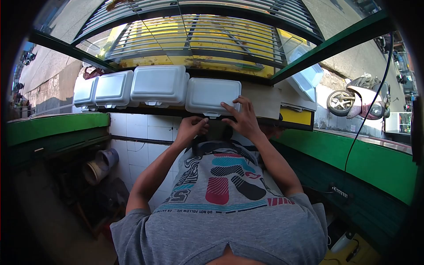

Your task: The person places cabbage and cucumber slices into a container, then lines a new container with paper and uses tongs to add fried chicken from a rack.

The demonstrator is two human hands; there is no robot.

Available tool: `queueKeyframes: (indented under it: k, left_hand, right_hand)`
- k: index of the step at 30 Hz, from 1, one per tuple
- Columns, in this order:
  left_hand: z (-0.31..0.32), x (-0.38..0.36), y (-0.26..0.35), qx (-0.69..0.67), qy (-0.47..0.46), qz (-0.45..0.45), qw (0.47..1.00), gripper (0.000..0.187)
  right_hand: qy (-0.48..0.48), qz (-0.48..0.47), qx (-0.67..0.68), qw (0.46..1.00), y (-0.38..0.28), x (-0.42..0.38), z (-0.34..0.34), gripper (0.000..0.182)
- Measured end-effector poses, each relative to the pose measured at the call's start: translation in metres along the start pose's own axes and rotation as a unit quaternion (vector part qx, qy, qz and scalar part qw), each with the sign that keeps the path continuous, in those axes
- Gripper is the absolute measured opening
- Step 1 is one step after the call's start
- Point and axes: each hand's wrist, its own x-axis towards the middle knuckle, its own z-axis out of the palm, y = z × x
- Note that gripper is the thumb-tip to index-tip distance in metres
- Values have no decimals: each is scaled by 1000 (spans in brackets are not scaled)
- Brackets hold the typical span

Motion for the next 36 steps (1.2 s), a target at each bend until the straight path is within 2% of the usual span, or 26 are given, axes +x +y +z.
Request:
queueKeyframes:
  k: [1,3,7,9,12,19,21,25,27,36]
  left_hand:
    - [3,3,-2,-1,0,-2,1000,30]
    - [11,8,-8,-179,-4,-4,984,30]
    - [24,21,-16,-248,13,-18,968,32]
    - [33,19,-14,-296,71,-1,952,28]
    - [37,24,-14,-341,95,-8,935,24]
    - [50,19,2,-354,134,-56,924,24]
    - [53,18,5,-306,160,-78,935,27]
    - [57,21,9,-321,162,-78,930,27]
    - [59,25,7,-356,170,-47,918,29]
    - [59,32,6,-339,202,-46,918,30]
  right_hand:
    - [11,-2,8,1000,1,0,4,50]
    - [20,-3,17,1000,2,-1,8,50]
    - [42,-10,15,999,2,1,8,47]
    - [44,-9,17,999,-1,-1,8,46]
    - [42,-4,21,999,-2,-1,7,47]
    - [21,25,24,999,-5,-6,6,51]
    - [14,23,22,999,-4,-7,5,52]
    - [7,28,29,999,-7,-8,5,55]
    - [4,34,42,998,-9,-8,1,56]
    - [-11,34,41,999,-11,-13,5,60]
